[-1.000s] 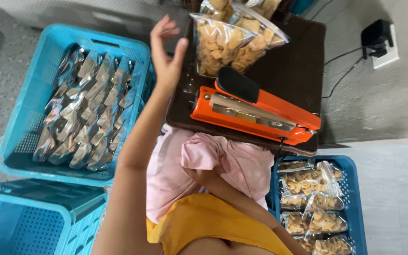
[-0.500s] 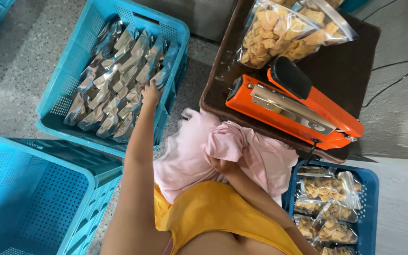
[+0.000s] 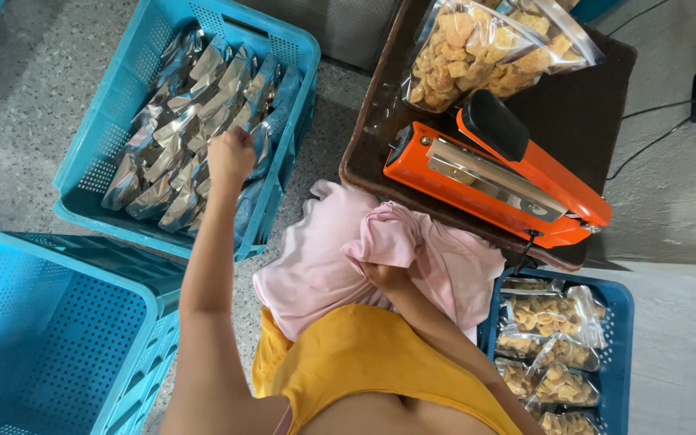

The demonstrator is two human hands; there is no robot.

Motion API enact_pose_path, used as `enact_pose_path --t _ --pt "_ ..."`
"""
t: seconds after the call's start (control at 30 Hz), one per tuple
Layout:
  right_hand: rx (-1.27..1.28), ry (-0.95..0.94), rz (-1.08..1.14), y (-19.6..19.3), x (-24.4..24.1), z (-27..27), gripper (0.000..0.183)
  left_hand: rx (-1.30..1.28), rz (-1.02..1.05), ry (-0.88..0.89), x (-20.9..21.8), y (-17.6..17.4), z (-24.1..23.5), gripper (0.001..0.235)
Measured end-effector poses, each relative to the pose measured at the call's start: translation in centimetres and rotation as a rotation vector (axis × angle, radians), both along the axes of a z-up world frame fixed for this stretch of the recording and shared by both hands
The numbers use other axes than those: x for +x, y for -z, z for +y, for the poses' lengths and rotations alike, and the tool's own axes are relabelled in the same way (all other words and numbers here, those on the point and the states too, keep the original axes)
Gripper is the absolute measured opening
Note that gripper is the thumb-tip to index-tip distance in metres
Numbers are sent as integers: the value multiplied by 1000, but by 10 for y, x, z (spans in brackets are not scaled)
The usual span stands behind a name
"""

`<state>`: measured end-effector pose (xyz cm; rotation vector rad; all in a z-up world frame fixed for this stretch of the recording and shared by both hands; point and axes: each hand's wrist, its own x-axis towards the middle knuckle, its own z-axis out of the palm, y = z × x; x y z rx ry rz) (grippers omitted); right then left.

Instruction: The person sits on the floor and uses a pink cloth to wipe the exterior of clear plastic bags filled with snacks. They then place the cleaned bags into a blue basket.

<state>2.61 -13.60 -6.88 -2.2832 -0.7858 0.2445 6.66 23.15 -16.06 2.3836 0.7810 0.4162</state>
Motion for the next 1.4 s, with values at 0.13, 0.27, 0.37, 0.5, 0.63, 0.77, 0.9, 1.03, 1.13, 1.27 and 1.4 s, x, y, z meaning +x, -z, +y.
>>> enact_pose_path --t 0.13,0.27,0.37,0.5,0.63,0.77,0.9,1.03,1.13,1.27,1.4 --pt "124 -30 87 -14 -4 -3 66 -215 -91 253 -52 -136 -35 16" --pt "318 -186 301 -33 -12 -12 66 -501 -224 436 -101 -231 -94 8" --pt "368 -222 374 -36 -22 -23 66 -337 -355 557 -116 -258 -147 7" --pt "301 16 204 -26 -28 -53 66 -604 -167 555 -102 -269 -224 13" --pt "176 295 187 -18 -21 -92 66 -540 -352 534 -81 -269 -251 23" --pt "524 284 636 -30 -8 -119 54 -64 -617 567 -58 -248 -234 37" --pt "702 -17 288 -66 8 -112 65 -772 -125 745 -46 -208 -222 23" --pt "646 58 172 -71 24 -107 54 -592 -305 508 -48 -194 -232 19" --pt "659 158 355 -60 23 -110 54 -348 -453 497 -50 -203 -234 13" --pt "678 87 281 -56 22 -110 48 -131 -513 495 -51 -212 -232 10" --pt "911 86 483 -67 27 -110 54 -252 -446 383 -46 -205 -227 10"
